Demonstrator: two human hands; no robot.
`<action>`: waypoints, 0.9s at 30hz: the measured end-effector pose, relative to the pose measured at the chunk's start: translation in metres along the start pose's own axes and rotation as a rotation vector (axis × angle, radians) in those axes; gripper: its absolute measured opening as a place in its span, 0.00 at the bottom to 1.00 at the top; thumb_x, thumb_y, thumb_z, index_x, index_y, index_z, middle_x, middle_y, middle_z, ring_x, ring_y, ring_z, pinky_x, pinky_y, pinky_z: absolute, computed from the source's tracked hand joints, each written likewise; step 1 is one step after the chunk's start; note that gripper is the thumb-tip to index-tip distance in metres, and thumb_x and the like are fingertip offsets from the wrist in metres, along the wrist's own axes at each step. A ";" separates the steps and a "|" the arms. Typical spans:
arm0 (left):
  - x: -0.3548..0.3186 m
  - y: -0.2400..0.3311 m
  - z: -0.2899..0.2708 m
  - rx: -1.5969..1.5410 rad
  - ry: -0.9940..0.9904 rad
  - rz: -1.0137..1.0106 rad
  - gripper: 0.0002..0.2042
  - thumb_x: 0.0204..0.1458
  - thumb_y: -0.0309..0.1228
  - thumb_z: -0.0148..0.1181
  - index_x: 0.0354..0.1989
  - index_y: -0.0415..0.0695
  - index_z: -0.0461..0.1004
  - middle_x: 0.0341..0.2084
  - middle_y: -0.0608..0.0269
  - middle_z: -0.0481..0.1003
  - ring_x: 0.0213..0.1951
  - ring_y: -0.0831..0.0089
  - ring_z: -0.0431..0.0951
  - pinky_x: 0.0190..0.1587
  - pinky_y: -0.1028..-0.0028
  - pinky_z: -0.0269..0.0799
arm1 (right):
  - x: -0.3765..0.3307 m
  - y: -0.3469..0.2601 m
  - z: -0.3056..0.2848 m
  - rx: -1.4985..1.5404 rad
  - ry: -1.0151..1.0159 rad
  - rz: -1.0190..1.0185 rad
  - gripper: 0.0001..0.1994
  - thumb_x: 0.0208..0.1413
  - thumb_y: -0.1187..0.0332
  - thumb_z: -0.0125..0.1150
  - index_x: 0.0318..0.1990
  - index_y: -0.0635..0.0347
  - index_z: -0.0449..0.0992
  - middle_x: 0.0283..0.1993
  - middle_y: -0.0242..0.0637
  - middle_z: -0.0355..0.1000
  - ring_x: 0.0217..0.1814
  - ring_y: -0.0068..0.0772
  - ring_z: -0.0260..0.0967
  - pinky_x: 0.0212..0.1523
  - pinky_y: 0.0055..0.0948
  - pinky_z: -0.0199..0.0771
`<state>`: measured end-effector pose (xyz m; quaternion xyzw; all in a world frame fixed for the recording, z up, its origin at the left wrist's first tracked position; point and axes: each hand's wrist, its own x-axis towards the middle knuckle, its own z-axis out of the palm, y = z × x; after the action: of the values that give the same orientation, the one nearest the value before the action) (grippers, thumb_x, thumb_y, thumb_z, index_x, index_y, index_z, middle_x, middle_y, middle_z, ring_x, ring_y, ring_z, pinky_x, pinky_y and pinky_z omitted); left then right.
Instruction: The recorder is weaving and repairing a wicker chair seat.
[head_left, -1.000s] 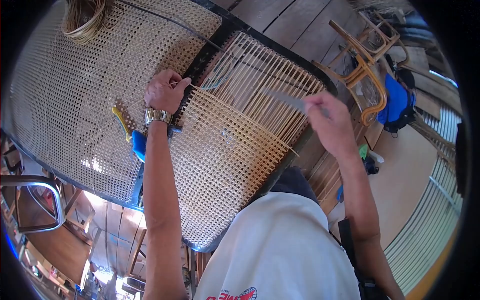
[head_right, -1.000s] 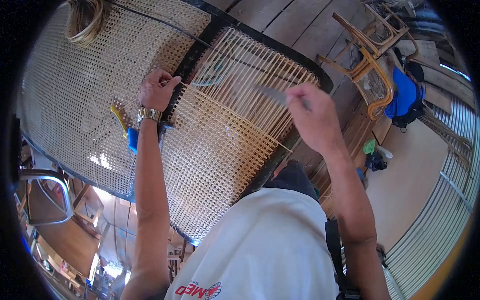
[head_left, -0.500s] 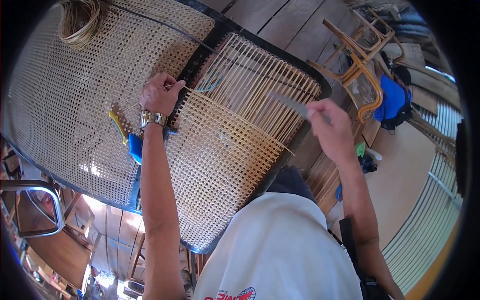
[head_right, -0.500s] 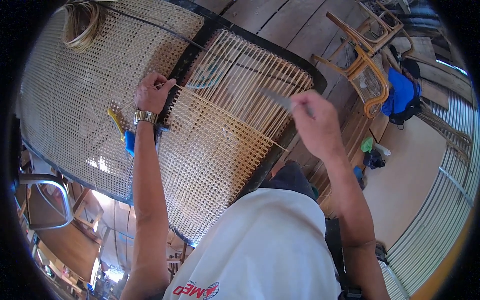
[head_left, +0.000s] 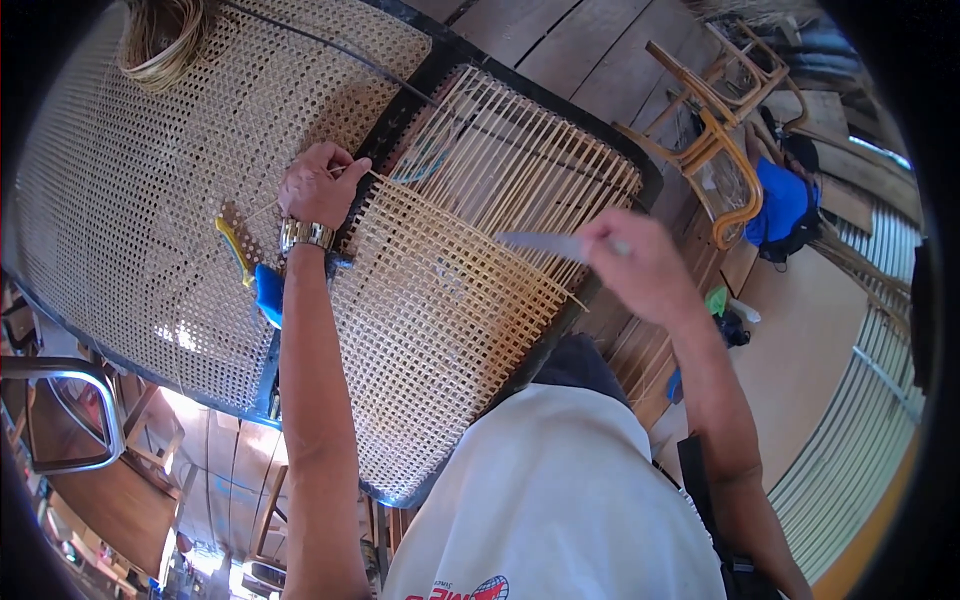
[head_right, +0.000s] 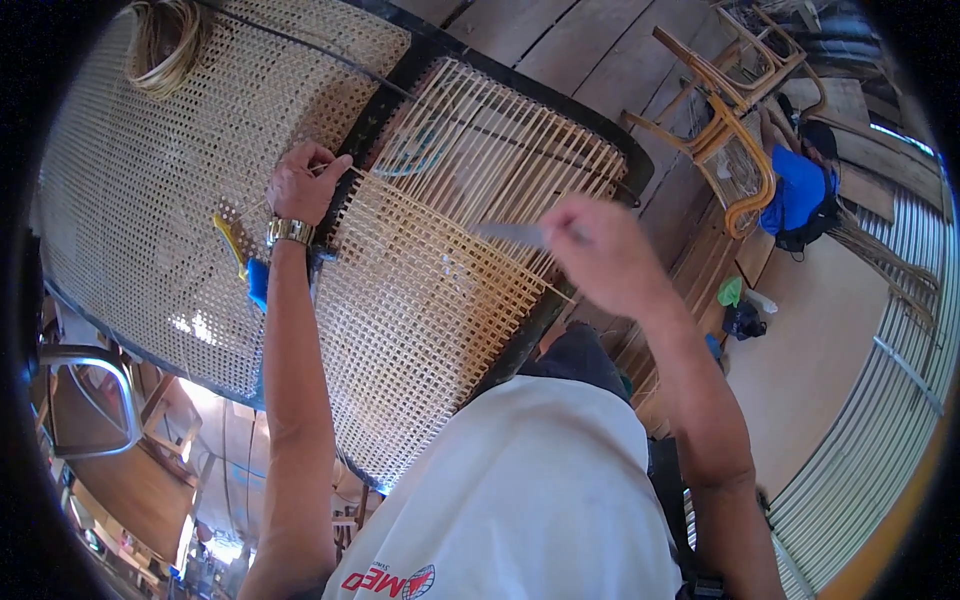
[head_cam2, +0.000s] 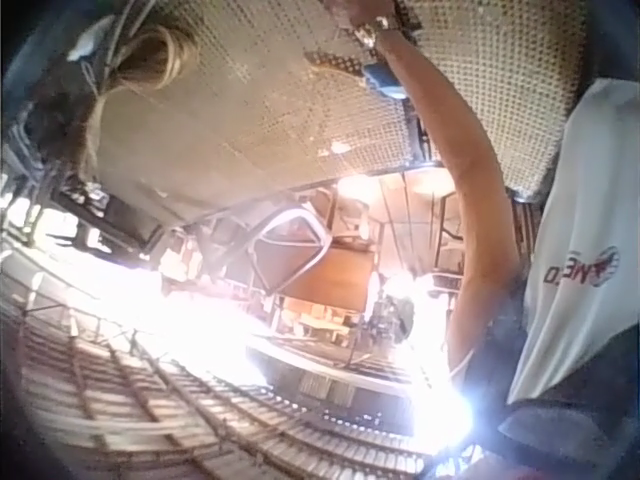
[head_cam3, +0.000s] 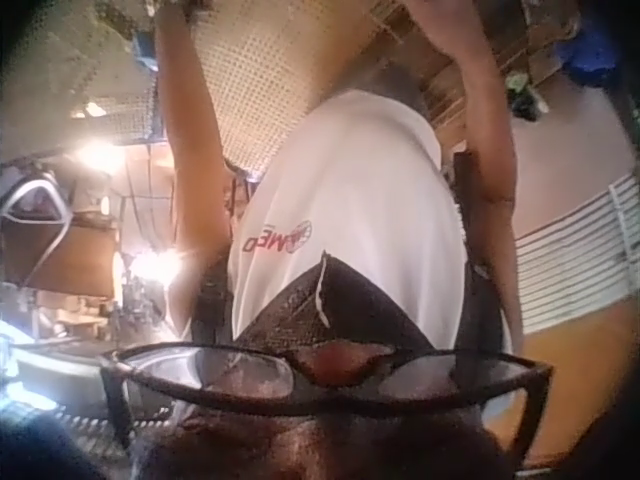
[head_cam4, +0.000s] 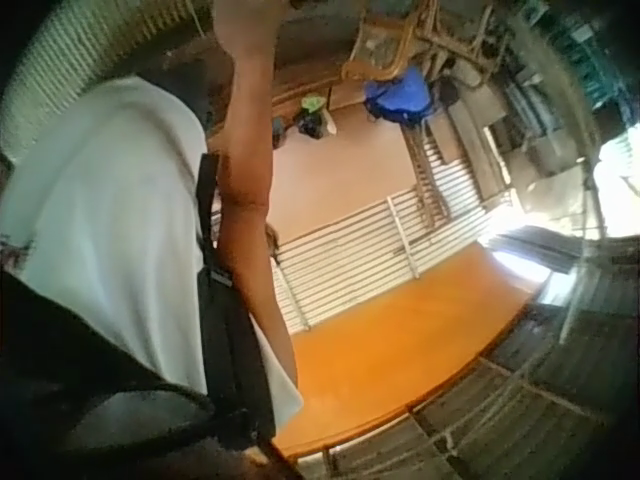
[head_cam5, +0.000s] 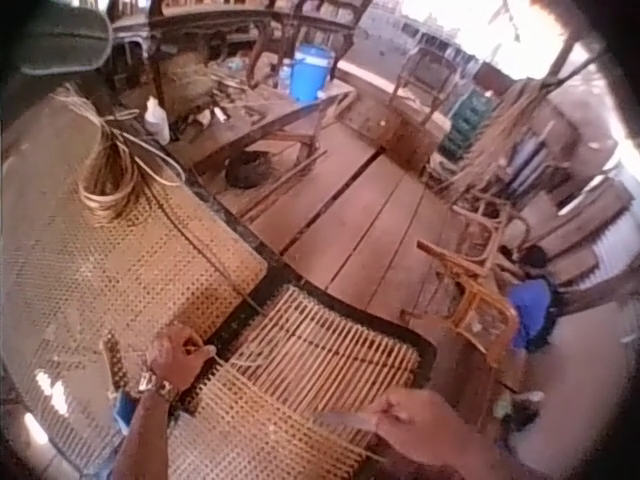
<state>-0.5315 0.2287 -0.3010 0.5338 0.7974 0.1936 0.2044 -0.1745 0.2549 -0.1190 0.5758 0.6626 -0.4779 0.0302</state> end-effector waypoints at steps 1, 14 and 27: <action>0.000 0.000 -0.001 -0.002 -0.003 0.000 0.15 0.44 0.47 0.73 0.29 0.50 0.80 0.26 0.66 0.79 0.30 0.67 0.79 0.35 0.64 0.75 | 0.002 -0.005 -0.004 0.044 0.157 0.038 0.09 0.61 0.67 0.57 0.40 0.63 0.78 0.34 0.42 0.78 0.35 0.32 0.76 0.38 0.32 0.76; 0.001 -0.002 0.001 -0.062 -0.013 -0.022 0.14 0.44 0.45 0.74 0.27 0.50 0.80 0.25 0.67 0.78 0.30 0.67 0.79 0.34 0.63 0.74 | -0.020 -0.004 0.000 0.092 -0.100 0.057 0.09 0.65 0.68 0.55 0.42 0.64 0.78 0.28 0.31 0.73 0.29 0.18 0.69 0.31 0.23 0.71; 0.001 -0.004 0.002 -0.029 -0.015 0.017 0.15 0.45 0.46 0.74 0.30 0.48 0.81 0.27 0.65 0.80 0.28 0.70 0.79 0.31 0.68 0.74 | -0.032 -0.001 -0.007 0.011 0.093 0.116 0.09 0.64 0.68 0.55 0.43 0.63 0.78 0.29 0.33 0.74 0.29 0.19 0.70 0.30 0.25 0.71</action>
<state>-0.5341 0.2288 -0.3050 0.5390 0.7884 0.2026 0.2164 -0.1606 0.2360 -0.0956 0.6349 0.6263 -0.4518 0.0240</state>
